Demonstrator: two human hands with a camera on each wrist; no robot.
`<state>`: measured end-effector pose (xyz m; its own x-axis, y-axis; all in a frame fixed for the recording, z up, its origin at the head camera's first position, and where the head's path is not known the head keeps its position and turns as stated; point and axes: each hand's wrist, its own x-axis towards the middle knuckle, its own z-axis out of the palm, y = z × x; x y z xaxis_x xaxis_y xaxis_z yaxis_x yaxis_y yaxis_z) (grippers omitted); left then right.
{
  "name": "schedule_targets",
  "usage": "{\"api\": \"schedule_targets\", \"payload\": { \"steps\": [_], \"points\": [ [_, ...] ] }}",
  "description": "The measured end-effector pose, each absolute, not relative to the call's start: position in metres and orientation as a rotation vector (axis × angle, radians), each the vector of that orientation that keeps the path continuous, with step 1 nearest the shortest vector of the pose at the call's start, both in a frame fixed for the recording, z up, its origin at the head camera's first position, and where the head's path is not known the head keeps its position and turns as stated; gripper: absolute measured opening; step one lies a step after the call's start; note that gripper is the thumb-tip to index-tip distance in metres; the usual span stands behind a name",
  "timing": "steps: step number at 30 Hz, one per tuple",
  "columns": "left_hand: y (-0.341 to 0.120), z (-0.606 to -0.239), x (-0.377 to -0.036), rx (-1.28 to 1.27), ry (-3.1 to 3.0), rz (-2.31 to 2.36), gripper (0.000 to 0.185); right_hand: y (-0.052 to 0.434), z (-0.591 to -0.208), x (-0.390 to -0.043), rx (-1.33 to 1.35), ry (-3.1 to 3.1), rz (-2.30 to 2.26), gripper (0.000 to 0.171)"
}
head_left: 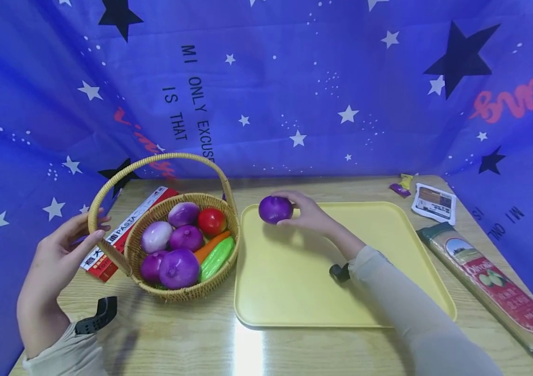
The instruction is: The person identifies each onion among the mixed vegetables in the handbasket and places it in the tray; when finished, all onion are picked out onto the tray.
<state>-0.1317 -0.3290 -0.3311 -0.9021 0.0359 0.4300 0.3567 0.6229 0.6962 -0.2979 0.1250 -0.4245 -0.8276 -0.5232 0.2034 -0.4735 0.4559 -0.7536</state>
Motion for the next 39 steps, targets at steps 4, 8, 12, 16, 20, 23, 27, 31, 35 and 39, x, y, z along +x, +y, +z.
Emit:
{"api": "schedule_targets", "payload": {
  "steps": [4,8,12,16,20,23,27,31,35,39],
  "points": [
    [-0.329,-0.331,-0.132,-0.328,-2.464,-1.188,0.035,0.122,-0.426,-0.301,-0.918,2.590,-1.343,0.073],
    [-0.329,-0.331,-0.131,-0.330,-2.463,-1.184,0.036,0.118,-0.429,-0.305,-0.940,2.569,-1.318,0.073],
    [-0.329,-0.330,-0.131,-0.313,-2.472,-1.180,0.036,0.113,-0.430,-0.307,-0.955,2.549,-1.266,0.074],
    [-0.329,-0.330,-0.130,-0.303,-2.481,-1.160,0.037,0.109,-0.432,-0.309,-0.947,2.532,-1.239,0.074],
    [-0.329,-0.330,-0.131,-0.300,-2.492,-1.146,0.037,0.107,-0.434,-0.311,-0.918,2.513,-1.249,0.074],
    [-0.328,-0.330,-0.131,-0.302,-2.497,-1.140,0.037,0.106,-0.437,-0.313,-0.906,2.502,-1.260,0.075],
    [-0.328,-0.329,-0.131,-0.302,-2.496,-1.131,0.036,0.107,-0.441,-0.314,-0.896,2.494,-1.243,0.075],
    [-0.328,-0.328,-0.131,-0.299,-2.496,-1.131,0.036,0.108,-0.446,-0.316,-0.873,2.461,-1.215,0.076],
    [-0.328,-0.328,-0.130,-0.289,-2.501,-1.126,0.037,0.108,-0.450,-0.318,-0.865,2.426,-1.212,0.078],
    [-0.329,-0.329,-0.131,-0.274,-2.509,-1.126,0.037,0.108,-0.452,-0.320,-0.871,2.396,-1.222,0.087]
  ]
}}
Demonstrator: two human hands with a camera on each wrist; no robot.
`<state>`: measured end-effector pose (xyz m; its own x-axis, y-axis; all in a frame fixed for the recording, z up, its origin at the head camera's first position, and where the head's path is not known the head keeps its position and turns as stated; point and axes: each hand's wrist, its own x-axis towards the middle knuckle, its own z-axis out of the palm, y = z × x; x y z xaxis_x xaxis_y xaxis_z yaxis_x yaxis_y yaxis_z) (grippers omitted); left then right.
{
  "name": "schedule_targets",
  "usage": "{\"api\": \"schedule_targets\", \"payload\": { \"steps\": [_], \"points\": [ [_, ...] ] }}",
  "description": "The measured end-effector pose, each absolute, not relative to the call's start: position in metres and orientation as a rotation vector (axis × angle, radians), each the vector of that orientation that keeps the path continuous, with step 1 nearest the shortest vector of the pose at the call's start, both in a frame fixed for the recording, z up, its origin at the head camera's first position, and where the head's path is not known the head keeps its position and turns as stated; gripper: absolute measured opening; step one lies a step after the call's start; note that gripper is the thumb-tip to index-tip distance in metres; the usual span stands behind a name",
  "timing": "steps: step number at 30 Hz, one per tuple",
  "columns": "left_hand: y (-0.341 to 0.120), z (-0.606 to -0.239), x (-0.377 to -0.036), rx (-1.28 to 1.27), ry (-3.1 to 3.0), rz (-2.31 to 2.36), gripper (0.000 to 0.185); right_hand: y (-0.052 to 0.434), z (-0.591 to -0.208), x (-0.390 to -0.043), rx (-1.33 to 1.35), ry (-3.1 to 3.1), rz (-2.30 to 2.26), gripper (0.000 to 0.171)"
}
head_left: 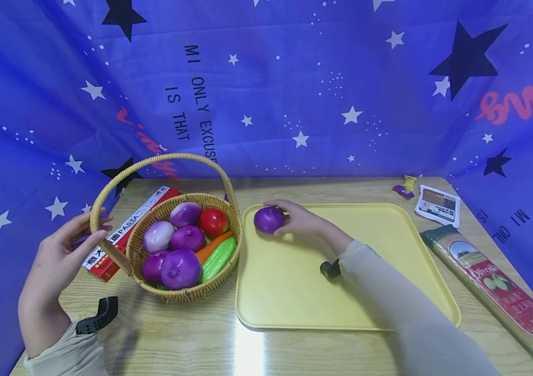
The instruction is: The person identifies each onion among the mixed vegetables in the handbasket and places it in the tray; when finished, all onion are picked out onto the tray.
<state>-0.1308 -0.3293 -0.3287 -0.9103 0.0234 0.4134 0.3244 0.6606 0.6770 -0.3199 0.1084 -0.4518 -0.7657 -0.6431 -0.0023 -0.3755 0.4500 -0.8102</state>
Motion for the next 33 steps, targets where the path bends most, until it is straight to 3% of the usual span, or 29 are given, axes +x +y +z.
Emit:
{"api": "schedule_targets", "payload": {
  "steps": [6,20,33],
  "points": [
    [-0.329,-0.329,-0.131,-0.283,-2.504,-1.136,0.037,0.109,-0.449,-0.319,-0.882,2.391,-1.200,0.096],
    [-0.330,-0.329,-0.131,-0.272,-2.515,-1.133,0.037,0.116,-0.399,-0.317,-0.918,2.466,-1.273,0.079],
    [-0.329,-0.329,-0.131,-0.276,-2.517,-1.131,0.037,0.084,-0.361,-0.291,-1.106,2.351,-1.338,0.070]
  ]
}}
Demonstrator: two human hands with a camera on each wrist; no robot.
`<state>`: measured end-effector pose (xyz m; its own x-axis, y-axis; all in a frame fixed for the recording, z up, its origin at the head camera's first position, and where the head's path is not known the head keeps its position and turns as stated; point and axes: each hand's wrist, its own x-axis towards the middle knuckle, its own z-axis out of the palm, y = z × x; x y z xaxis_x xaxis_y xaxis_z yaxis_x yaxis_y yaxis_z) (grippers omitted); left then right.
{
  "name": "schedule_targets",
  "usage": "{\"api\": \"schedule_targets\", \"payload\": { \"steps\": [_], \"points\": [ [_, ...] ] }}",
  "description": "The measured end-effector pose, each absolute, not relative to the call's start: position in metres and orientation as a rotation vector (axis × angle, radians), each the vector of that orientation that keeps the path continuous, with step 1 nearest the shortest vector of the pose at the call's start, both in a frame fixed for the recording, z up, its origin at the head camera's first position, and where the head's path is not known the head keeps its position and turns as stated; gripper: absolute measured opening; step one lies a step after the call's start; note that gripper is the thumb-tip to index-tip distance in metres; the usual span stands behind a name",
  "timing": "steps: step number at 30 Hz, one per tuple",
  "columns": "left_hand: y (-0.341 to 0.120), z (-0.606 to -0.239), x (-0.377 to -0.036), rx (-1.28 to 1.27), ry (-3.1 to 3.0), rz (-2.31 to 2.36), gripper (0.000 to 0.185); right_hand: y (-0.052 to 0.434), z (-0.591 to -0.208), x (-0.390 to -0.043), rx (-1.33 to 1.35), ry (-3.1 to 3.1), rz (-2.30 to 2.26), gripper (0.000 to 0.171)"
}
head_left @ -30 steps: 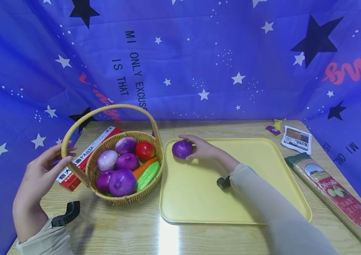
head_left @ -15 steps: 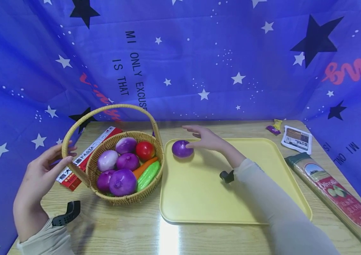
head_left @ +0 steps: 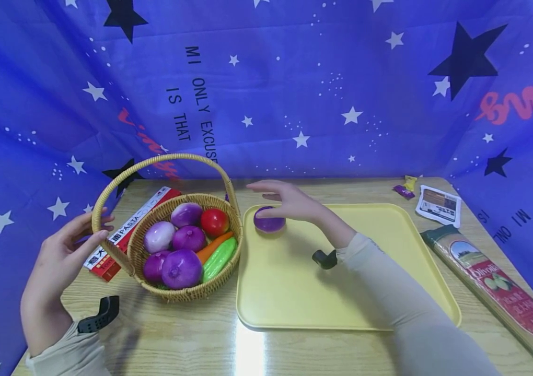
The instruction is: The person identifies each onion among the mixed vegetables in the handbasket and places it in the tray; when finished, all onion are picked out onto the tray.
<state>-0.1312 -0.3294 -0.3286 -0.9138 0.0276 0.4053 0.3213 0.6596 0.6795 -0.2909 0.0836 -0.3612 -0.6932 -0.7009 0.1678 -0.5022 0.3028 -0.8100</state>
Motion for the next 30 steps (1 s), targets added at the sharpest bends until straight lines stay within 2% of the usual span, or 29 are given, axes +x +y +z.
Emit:
{"api": "schedule_targets", "payload": {
  "steps": [7,15,30],
  "points": [
    [-0.328,-0.328,-0.132,-0.314,-2.491,-1.124,0.035,0.056,-0.339,-0.273,-1.201,2.314,-1.297,0.067],
    [-0.328,-0.329,-0.132,-0.338,-2.474,-1.137,0.035,0.020,-0.324,-0.270,-1.351,2.271,-1.176,0.063],
    [-0.331,-0.329,-0.133,-0.317,-2.504,-1.122,0.036,-0.047,-0.332,-0.285,-1.282,2.215,-1.152,0.057]
  ]
}}
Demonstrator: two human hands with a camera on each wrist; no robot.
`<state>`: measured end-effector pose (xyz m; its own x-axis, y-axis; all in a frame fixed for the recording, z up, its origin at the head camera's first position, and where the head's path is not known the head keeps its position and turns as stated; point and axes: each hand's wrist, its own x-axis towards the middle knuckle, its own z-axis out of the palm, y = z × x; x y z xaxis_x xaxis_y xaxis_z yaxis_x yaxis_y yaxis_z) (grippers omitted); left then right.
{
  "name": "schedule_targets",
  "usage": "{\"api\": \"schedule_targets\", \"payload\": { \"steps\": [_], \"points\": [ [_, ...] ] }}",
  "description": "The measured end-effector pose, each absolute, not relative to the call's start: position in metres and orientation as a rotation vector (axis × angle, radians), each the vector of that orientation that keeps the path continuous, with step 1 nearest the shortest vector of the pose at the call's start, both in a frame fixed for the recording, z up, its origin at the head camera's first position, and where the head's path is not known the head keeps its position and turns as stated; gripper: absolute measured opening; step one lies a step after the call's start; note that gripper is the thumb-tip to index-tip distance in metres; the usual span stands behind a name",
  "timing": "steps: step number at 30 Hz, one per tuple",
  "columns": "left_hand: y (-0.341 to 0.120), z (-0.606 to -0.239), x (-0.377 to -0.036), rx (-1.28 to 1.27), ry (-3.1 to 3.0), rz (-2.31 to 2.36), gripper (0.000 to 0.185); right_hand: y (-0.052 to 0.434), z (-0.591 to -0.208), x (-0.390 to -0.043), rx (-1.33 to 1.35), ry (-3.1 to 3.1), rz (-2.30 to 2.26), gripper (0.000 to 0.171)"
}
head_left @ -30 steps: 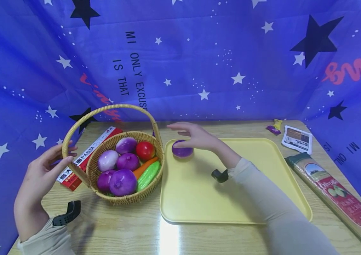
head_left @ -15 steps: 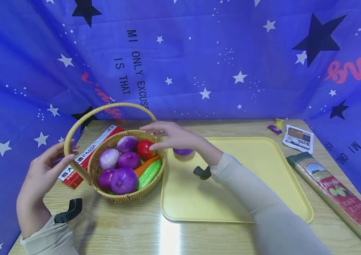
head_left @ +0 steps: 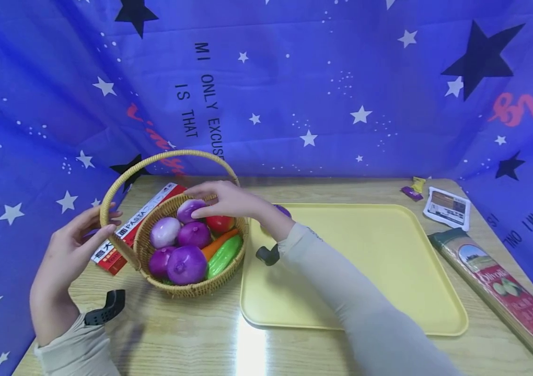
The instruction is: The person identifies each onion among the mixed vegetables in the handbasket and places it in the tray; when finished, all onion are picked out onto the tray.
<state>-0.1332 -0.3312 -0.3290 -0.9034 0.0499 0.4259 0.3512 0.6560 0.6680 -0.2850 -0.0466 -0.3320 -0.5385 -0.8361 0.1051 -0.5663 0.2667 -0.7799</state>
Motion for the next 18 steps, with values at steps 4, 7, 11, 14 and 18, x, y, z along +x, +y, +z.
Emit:
{"api": "schedule_targets", "payload": {
  "steps": [4,7,11,14,18],
  "points": [
    [-0.331,-0.329,-0.133,-0.301,-2.512,-1.116,0.036,-0.058,-0.336,-0.287,-1.291,2.173,-1.135,0.059],
    [-0.331,-0.329,-0.134,-0.294,-2.511,-1.123,0.036,-0.066,-0.338,-0.286,-1.340,2.073,-1.117,0.061],
    [-0.330,-0.329,-0.135,-0.288,-2.511,-1.142,0.036,-0.076,-0.341,-0.281,-1.454,1.998,-0.930,0.063],
    [-0.331,-0.329,-0.135,-0.289,-2.510,-1.144,0.036,-0.083,-0.347,-0.276,-1.518,1.956,-0.726,0.065],
    [-0.332,-0.329,-0.135,-0.299,-2.504,-1.140,0.036,-0.091,-0.353,-0.271,-1.505,1.885,-0.573,0.065]
  ]
}}
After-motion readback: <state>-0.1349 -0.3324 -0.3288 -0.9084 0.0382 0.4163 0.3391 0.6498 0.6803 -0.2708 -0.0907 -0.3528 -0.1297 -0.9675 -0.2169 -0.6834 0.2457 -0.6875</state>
